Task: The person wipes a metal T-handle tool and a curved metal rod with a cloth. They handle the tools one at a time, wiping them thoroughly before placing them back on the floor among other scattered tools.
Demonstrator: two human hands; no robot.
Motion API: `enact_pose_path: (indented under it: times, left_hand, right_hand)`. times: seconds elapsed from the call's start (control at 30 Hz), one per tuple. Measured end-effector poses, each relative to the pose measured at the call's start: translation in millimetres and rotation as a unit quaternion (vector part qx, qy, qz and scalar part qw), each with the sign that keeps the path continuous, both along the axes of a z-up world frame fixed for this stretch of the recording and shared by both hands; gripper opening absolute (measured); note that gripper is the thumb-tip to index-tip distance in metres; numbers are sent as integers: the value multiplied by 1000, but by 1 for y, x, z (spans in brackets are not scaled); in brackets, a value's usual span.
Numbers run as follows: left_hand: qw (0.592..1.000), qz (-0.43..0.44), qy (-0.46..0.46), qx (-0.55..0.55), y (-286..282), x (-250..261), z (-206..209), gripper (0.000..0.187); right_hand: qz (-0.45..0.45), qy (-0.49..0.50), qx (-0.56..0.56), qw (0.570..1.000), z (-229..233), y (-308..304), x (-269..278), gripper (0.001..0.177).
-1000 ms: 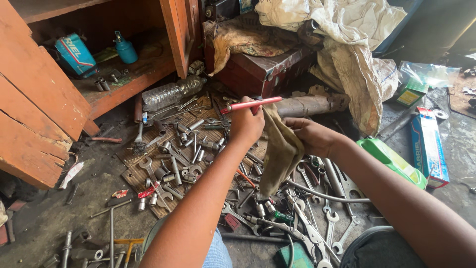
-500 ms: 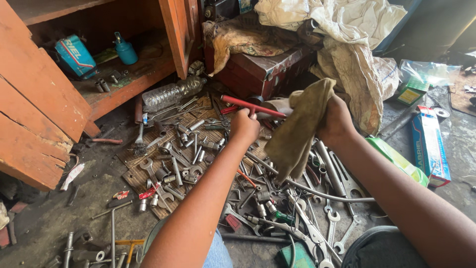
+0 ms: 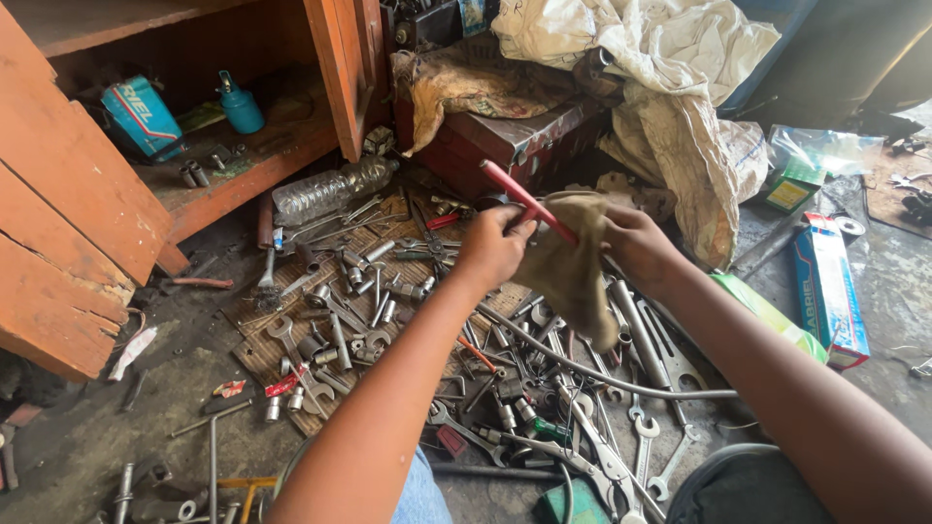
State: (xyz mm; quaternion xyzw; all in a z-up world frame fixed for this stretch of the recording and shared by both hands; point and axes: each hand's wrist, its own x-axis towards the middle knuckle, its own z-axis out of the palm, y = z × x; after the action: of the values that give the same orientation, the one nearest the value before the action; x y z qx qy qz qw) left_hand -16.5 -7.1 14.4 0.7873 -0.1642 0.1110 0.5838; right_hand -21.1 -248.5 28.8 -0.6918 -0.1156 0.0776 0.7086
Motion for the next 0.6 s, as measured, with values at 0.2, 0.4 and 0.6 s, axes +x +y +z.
enact_pose_path:
  times: [0.2, 0.4, 0.6]
  left_hand:
    - [994, 18, -58, 93, -29, -19, 7, 26]
    - [929, 25, -194, 314, -3, -12, 24, 20]
    - [860, 47, -389, 326, 31, -11, 4, 20]
  right_hand:
    - [-77, -303, -373, 873, 31, 46, -17, 17]
    - [-157, -87, -232, 956, 40, 80, -15, 25]
    - [-53, 239, 207, 947, 30, 104, -44, 27]
